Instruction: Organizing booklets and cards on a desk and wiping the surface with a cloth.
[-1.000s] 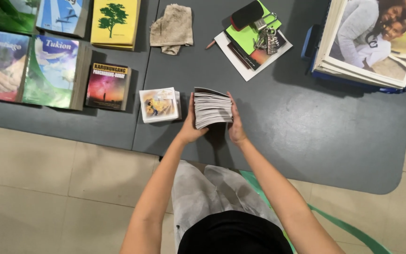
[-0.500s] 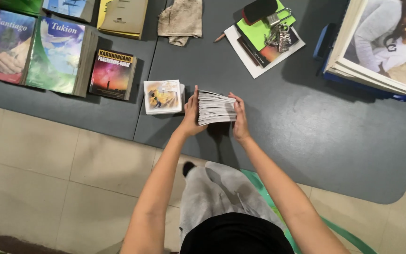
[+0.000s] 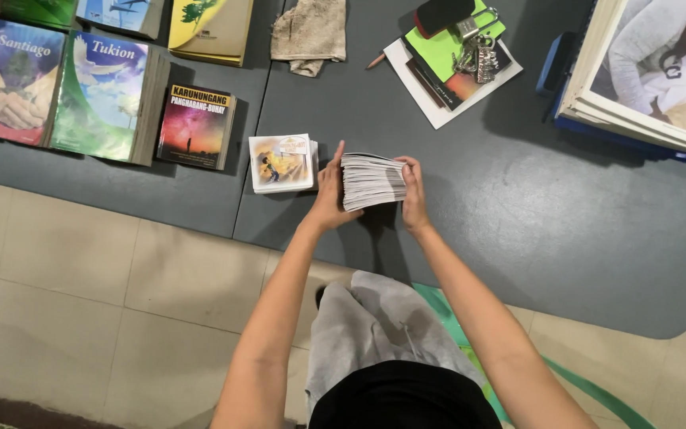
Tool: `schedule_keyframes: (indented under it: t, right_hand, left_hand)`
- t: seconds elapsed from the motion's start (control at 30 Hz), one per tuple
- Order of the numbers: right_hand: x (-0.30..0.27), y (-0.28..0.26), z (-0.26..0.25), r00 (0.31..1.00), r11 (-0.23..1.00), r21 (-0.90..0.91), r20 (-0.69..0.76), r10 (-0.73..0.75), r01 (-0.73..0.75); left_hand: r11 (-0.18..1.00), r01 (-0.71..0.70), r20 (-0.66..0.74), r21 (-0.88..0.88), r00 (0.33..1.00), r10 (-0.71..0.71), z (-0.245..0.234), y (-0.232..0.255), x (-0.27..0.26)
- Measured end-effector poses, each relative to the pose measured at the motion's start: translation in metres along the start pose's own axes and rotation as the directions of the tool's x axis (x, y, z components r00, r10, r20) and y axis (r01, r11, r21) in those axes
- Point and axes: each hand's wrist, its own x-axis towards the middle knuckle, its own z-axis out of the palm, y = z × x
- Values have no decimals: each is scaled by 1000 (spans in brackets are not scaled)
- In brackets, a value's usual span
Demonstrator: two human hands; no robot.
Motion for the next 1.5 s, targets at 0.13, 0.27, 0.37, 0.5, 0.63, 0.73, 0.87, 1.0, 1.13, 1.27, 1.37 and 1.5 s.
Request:
schedule_keyframes:
  t: [0.13, 0.27, 0.37, 0.5, 0.63, 0.73, 0.87, 1.0, 1.13, 1.27, 1.37, 1.5]
  right_hand:
    - [-2, -8, 7, 1000, 1000, 22, -16, -8, 8]
    - [-3, 9, 3, 997, 989, 134, 13, -73, 70]
    - [-6, 8, 11, 994, 986, 121, 7, -113, 111]
    - [-9, 9, 25, 991, 978, 177, -97, -97, 114]
    - [-11, -1, 35, 987, 966, 232, -133, -87, 116]
    - [-12, -3, 40, 981, 971, 191, -155, -112, 141]
    - [-14, 7, 44, 969, 988, 78, -218, -115, 135]
    - [-13, 9, 44, 958, 988, -119, -256, -127, 99]
    - [-14, 11, 45, 958, 982, -180, -267, -103, 55]
    - [-16, 24, 32, 970, 988, -140, -224, -94, 64]
    - [-22, 9, 27, 989, 977, -214, -141, -35, 4]
    - [-26, 12, 13, 999, 917, -399, -32, -37, 22]
  left_hand:
    - [995, -16, -1, 94, 1000, 16, 19, -33, -3]
    - [977, 95, 41, -194, 995, -88, 2, -4, 6]
    - [922, 152, 120, -356, 986, -117, -5, -2, 14]
    - [926, -7, 111, -379, 992, 53, -5, -22, 19]
    - [903, 30, 210, -429, 975, 67, -16, -11, 24]
    - [915, -38, 204, -402, 970, 130, -20, -13, 26]
    - [940, -24, 245, -341, 963, 113, -22, -25, 24]
    - [980, -10, 244, -198, 968, 59, -17, -34, 26]
    - [965, -229, 190, -130, 949, 251, -11, -51, 26]
    - [989, -142, 254, -35, 956, 146, -14, -45, 26]
    - [992, -129, 238, -3, 963, 126, -9, -51, 27]
    - [998, -60, 196, 11, 979, 57, -5, -49, 26]
